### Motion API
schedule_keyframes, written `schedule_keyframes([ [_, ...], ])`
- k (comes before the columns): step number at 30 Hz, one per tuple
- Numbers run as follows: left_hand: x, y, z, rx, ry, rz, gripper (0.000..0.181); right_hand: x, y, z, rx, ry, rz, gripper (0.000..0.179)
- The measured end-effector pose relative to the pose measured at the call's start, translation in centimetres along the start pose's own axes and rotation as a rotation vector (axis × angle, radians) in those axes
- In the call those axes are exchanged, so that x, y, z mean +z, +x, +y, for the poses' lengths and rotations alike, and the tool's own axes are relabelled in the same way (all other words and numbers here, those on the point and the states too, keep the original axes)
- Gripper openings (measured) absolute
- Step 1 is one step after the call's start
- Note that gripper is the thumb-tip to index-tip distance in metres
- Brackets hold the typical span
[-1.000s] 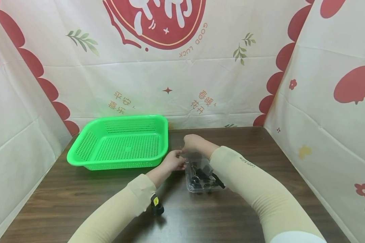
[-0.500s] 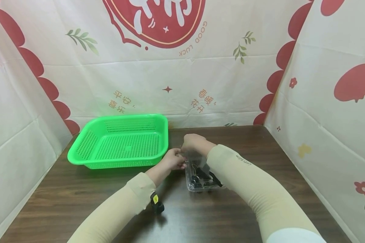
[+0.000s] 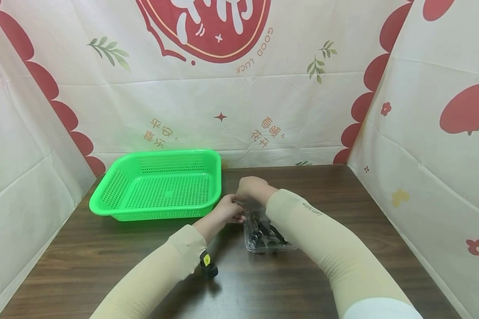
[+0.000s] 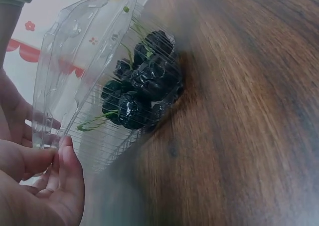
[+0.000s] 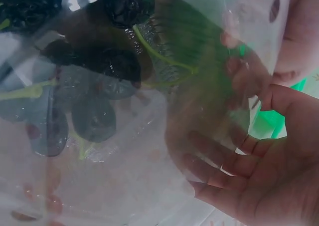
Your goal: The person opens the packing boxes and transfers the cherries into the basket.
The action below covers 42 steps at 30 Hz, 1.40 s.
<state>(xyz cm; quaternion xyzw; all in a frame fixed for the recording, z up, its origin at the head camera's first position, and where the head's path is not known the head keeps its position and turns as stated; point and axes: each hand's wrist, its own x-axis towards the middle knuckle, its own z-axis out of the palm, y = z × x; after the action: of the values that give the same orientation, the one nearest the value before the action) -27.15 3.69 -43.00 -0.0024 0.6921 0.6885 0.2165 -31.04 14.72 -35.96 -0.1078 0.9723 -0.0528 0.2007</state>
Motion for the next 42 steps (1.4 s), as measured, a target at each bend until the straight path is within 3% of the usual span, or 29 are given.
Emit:
schedule_keyframes([
  [15, 0.5, 0.1, 0.0, -0.013, 0.096, 0.08, 0.024, 0.4, -0.2, -1.7, 0.068, -0.044, 0.006, 0.031],
  [26, 0.6, -0.2, 0.6, -0.093, 0.004, 0.062, 0.021, 0.5, 0.0, -2.0, 0.069, -0.054, 0.017, 0.029],
  [42, 0.5, -0.3, 0.2, -0.091, -0.032, 0.074, 0.026, 1.1, 0.2, -2.0, 0.034, -0.068, 0.07, 0.031],
])
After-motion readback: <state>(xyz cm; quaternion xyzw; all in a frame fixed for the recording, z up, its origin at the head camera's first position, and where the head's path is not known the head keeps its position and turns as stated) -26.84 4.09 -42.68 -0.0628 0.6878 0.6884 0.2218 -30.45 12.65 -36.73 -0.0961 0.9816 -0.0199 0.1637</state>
